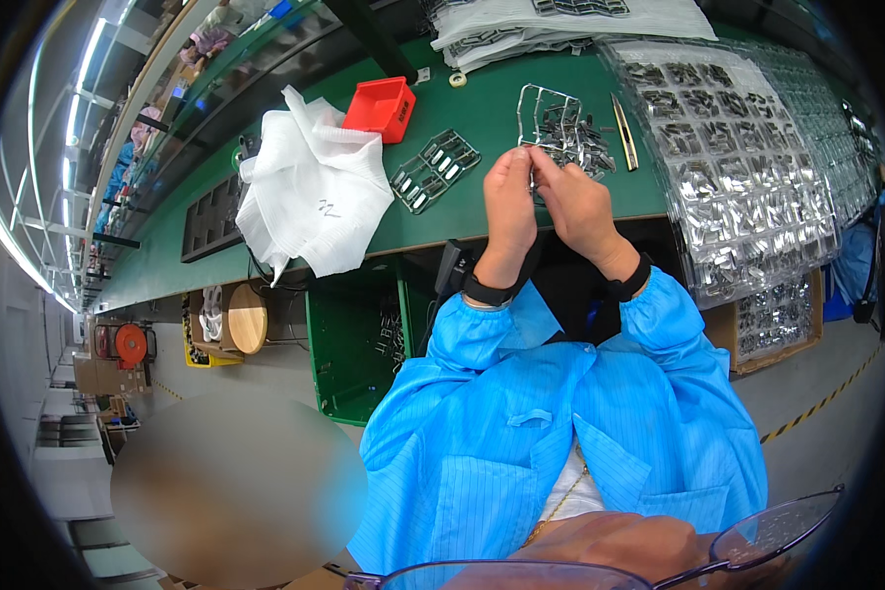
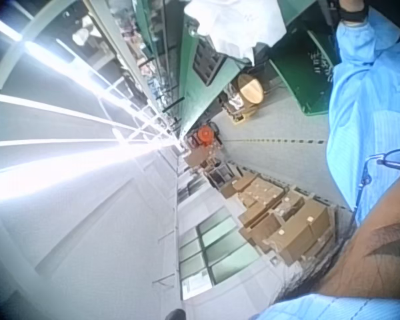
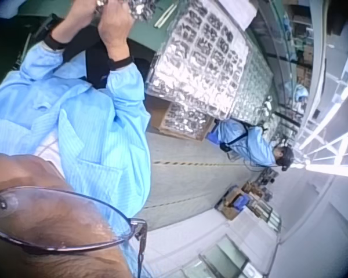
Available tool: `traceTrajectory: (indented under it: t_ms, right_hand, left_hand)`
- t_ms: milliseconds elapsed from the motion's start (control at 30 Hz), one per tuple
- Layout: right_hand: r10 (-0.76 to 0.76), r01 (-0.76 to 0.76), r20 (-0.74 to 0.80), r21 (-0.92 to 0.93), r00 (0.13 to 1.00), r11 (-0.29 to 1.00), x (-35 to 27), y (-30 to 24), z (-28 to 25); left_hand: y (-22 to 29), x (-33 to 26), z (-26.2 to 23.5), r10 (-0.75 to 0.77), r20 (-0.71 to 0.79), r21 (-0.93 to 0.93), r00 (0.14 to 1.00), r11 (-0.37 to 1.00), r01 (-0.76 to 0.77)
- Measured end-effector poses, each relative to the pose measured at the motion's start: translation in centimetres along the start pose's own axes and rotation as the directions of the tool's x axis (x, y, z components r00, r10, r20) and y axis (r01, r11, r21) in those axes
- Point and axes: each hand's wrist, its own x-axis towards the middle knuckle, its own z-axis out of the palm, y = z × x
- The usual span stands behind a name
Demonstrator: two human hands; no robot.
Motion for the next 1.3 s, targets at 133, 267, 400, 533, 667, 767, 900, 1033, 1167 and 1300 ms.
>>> traceTrajectory:
  t_ms: [133, 267, 400, 533, 667, 767, 900, 1033, 1167, 1300]
  right_hand:
    - [0.023, -0.023, -0.078, 0.004, 0.997, 1.000, 0.0, 0.0, 0.6]
    - [0.185, -0.142, -0.123, 0.291, 0.975, 0.946, -0.2, -0.2, 0.8]
    - [0.567, -0.424, 0.072, 0.743, 0.820, 0.518, -0.5, 0.4, 0.8]
    - [0.480, -0.390, -0.229, 0.346, 0.847, 0.853, 0.4, 4.3, 0.0]
    - [0.292, -0.312, -0.112, -0.298, 0.950, 0.902, 0.9, 6.5, -1.0]
    - [0.206, -0.233, -0.144, -0.200, 0.968, 0.952, 0.9, 4.7, -1.0]
    - [0.074, -0.087, 0.066, 0.230, 0.995, 0.969, 1.1, 0.9, -0.4]
    - [0.077, -0.127, 0.191, 0.265, 0.978, 0.956, 1.6, -0.1, -0.4]
    - [-0.027, -0.030, 0.212, 0.265, 0.977, 0.964, 1.2, -0.3, -0.4]
    - [-0.115, 0.114, -0.001, 0.100, 0.993, 0.988, 0.4, -2.0, -0.1]
  left_hand:
    - [-0.3, -0.3, 0.6, 0.235, 0.066, 0.233, 0.970, 0.941, -0.244]
    - [-0.8, 0.2, 0.5, 0.365, 0.094, 0.421, 0.926, 0.828, -0.370]
    - [-1.5, 0.5, 0.1, 0.426, 0.175, 0.572, 0.888, 0.690, -0.444]
    - [-1.6, 0.9, -0.7, 0.089, -0.009, 0.027, 0.996, 0.996, -0.088]
    - [-0.8, 1.5, -2.0, -0.026, 0.038, -0.100, 0.999, 0.995, 0.029]
    - [-0.5, 1.6, -2.1, -0.063, 0.012, -0.118, 0.998, 0.991, 0.064]
    - [-0.4, 1.0, -1.2, -0.072, 0.035, -0.140, 0.997, 0.987, 0.077]
    - [0.3, 0.2, -0.7, -0.097, 0.059, -0.190, 0.994, 0.976, 0.107]
    - [0.7, -1.0, -0.9, -0.082, 0.106, -0.080, 0.991, 0.993, 0.091]
    - [0.7, -1.6, -0.7, -0.010, 0.119, -0.006, 0.993, 1.000, 0.011]
